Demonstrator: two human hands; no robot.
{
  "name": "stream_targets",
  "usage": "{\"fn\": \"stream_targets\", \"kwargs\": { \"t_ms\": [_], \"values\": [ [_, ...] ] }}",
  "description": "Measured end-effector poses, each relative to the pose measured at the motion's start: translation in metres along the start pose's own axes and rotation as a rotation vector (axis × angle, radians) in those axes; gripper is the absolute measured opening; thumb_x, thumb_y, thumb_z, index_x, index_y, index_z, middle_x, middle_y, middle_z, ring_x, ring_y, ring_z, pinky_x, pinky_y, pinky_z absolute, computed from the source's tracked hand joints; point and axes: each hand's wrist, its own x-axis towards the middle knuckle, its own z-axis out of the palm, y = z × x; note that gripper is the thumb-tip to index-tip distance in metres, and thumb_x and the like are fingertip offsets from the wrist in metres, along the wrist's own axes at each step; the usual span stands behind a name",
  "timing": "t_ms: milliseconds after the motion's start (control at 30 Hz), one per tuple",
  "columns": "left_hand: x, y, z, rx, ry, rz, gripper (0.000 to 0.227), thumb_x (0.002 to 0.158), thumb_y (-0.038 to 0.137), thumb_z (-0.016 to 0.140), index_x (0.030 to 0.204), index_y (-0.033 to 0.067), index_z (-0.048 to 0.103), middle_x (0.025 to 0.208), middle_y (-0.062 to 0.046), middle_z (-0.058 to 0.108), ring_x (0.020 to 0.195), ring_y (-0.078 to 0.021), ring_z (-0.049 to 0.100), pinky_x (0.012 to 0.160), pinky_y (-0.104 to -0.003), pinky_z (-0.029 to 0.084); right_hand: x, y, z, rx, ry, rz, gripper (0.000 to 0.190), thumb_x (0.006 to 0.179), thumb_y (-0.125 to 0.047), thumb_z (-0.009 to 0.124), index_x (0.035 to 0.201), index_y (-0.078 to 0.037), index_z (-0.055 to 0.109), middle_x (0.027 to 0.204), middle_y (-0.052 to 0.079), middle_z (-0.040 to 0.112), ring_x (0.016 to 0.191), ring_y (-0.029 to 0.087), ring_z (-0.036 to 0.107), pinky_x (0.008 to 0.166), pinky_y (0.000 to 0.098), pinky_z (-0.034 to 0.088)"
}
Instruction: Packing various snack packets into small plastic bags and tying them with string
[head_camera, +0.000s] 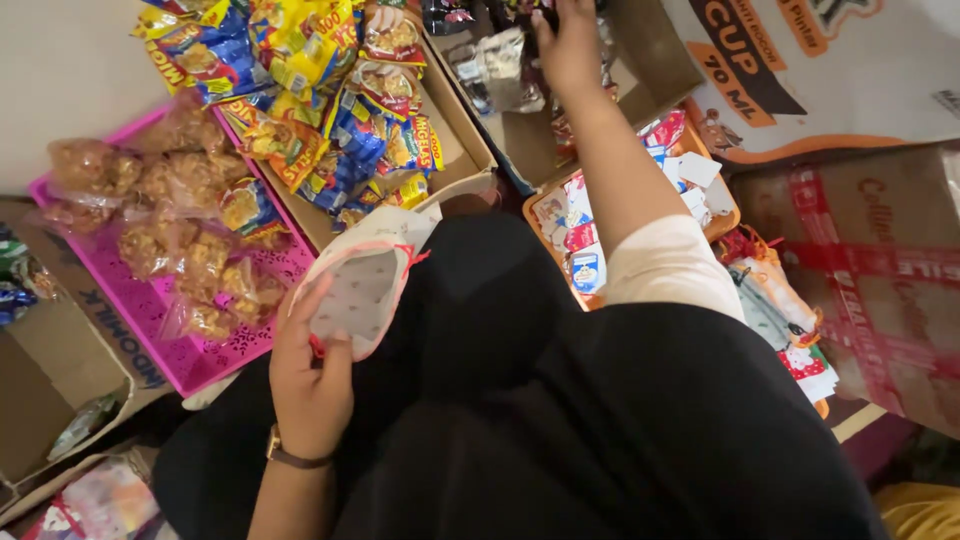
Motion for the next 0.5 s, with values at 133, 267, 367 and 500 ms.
{"fn": "stream_targets", "kwargs": {
  "t_ms": [133, 267, 367, 500],
  "values": [
    [-0.006, 0.005, -0.007, 0.0, -0.005, 0.051, 0.05, 0.092, 0.0, 0.05, 0.141, 0.0, 0.056, 0.148, -0.023, 0.054, 0.146, -0.0352, 0.045, 0.125, -0.047, 0.032, -0.015, -0.041, -0.06, 0.167, 0.093, 0.004, 0.031, 0.1, -0.015, 0.068, 0.128, -0.007, 0.058, 0.12, 0.017, 0.075, 0.112, 0.036, 0.071, 0.092, 0.0432, 0.052],
    [-0.009, 0.017, -0.007, -0.042, -0.039, 0.117, 0.055, 0.083, -0.003, 0.045, 0.137, -0.0051, 0.056, 0.153, -0.026, 0.048, 0.146, -0.0389, 0.044, 0.124, -0.049, 0.031, -0.037, -0.087, -0.114, 0.528, 0.094, 0.044, 0.037, 0.106, -0.008, 0.066, 0.139, -0.011, 0.049, 0.145, 0.015, 0.055, 0.14, 0.036, 0.054, 0.117, 0.0455, 0.043],
    [-0.023, 0.023, -0.01, -0.031, -0.025, 0.219, 0.059, 0.084, -0.006, 0.044, 0.142, -0.0027, 0.054, 0.152, -0.026, 0.051, 0.145, -0.0389, 0.047, 0.125, -0.046, 0.033, -0.072, -0.141, -0.162, 0.664, 0.056, -0.019, 0.027, 0.108, -0.018, 0.061, 0.131, -0.005, 0.056, 0.127, 0.013, 0.066, 0.121, 0.024, 0.063, 0.107, 0.0378, 0.05],
    [-0.045, 0.035, -0.013, -0.058, -0.059, 0.206, 0.066, 0.078, -0.006, 0.044, 0.143, 0.0009, 0.053, 0.154, -0.023, 0.05, 0.148, -0.0359, 0.043, 0.126, -0.045, 0.03, -0.126, -0.191, -0.203, 0.888, 0.012, -0.121, 0.033, 0.112, -0.02, 0.061, 0.141, -0.004, 0.057, 0.136, 0.01, 0.064, 0.127, 0.02, 0.058, 0.114, 0.0371, 0.046]
  ]
}}
